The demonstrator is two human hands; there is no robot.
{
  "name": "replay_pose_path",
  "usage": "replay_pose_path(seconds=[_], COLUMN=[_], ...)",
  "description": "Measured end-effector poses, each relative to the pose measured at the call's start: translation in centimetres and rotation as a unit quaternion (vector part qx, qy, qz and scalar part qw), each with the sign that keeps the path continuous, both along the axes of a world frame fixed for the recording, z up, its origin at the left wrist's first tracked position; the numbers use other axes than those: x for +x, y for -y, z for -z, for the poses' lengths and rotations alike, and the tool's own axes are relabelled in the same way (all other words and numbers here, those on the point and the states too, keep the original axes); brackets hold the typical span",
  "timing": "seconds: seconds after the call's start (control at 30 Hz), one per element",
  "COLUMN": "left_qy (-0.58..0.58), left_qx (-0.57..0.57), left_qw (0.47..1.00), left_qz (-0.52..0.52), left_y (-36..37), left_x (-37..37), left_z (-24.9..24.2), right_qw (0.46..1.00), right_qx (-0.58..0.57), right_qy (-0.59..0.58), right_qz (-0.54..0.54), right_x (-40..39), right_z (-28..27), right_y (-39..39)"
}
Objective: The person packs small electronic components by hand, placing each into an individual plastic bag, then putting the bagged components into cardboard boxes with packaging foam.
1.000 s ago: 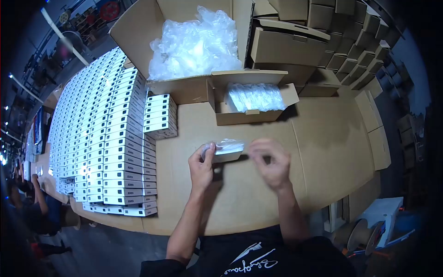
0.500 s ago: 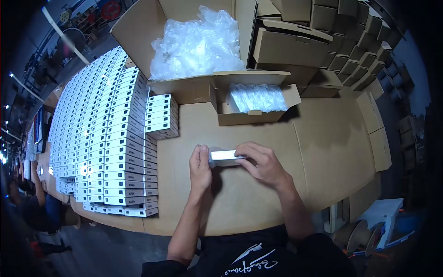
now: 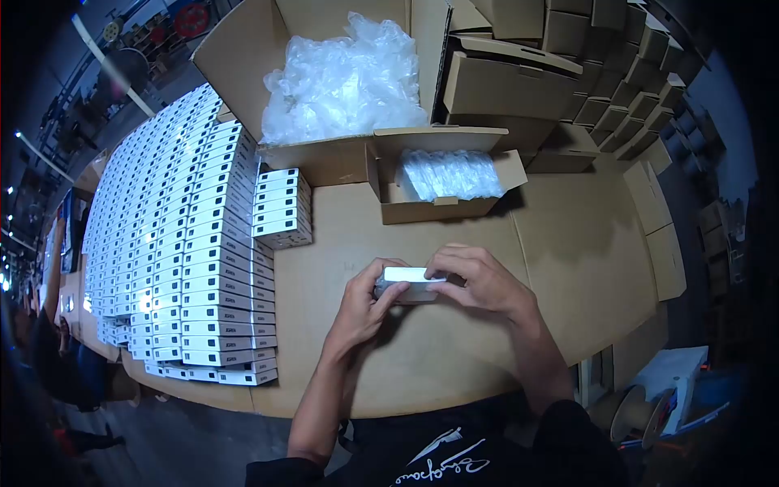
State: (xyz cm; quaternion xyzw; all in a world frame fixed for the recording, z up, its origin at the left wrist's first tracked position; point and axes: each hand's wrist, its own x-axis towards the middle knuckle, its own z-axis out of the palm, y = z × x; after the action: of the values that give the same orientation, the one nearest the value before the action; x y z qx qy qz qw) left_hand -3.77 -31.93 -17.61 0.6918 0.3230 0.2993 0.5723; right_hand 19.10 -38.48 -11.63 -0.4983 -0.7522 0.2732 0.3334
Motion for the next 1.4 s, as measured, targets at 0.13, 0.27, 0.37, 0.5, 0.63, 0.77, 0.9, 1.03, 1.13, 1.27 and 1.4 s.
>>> replay_pose_path(seconds=[0.13,0.27,0.37,0.5,0.63,0.77,0.9,1.03,1.13,1.27,1.4], left_qy=[-0.011,-0.028,-0.022,-0.075,-0.232,-0.276,-0.290,-0.309,-0.319,-0.344,-0.346], left_qx=[-0.007,-0.009,0.046,0.282,0.383,0.368,0.360,0.363,0.364,0.367,0.369], left_qw=[1.000,0.998,0.994,0.953,0.894,0.888,0.887,0.879,0.875,0.864,0.863], left_qz=[-0.029,-0.058,-0.095,-0.082,-0.022,-0.006,-0.002,-0.002,-0.006,-0.005,0.000], left_y=[0.0,-0.7,-1.8,-3.9,-4.2,-4.1,-3.9,-3.7,-3.5,-3.7,-3.8], left_x=[0.0,-0.4,0.0,0.9,1.2,1.2,1.1,1.3,1.4,1.4,1.2], left_z=[0.6,0.8,0.3,-0.9,-0.6,-0.2,-0.2,-0.2,-0.3,-0.7,-0.5], right_qw=[0.999,0.997,0.998,0.954,0.896,0.895,0.903,0.900,0.904,0.898,0.900], right_qx=[0.014,0.042,0.054,0.167,0.294,0.297,0.275,0.268,0.227,0.173,0.094], right_qy=[0.039,0.054,0.011,-0.020,0.001,0.032,0.054,0.104,0.131,0.172,0.218], right_qz=[-0.017,-0.017,0.042,0.249,0.334,0.332,0.327,0.328,0.337,0.367,0.365], right_x=[0.2,0.4,0.5,0.2,-1.2,-2.4,-2.6,-2.6,-2.9,-3.8,-3.7], right_z=[-0.4,-1.1,-2.3,-3.0,-1.9,0.6,2.8,3.3,3.8,4.5,3.6], right_y=[-0.7,-1.8,-2.7,-4.6,-7.0,-8.2,-9.0,-9.6,-10.1,-11.0,-10.7])
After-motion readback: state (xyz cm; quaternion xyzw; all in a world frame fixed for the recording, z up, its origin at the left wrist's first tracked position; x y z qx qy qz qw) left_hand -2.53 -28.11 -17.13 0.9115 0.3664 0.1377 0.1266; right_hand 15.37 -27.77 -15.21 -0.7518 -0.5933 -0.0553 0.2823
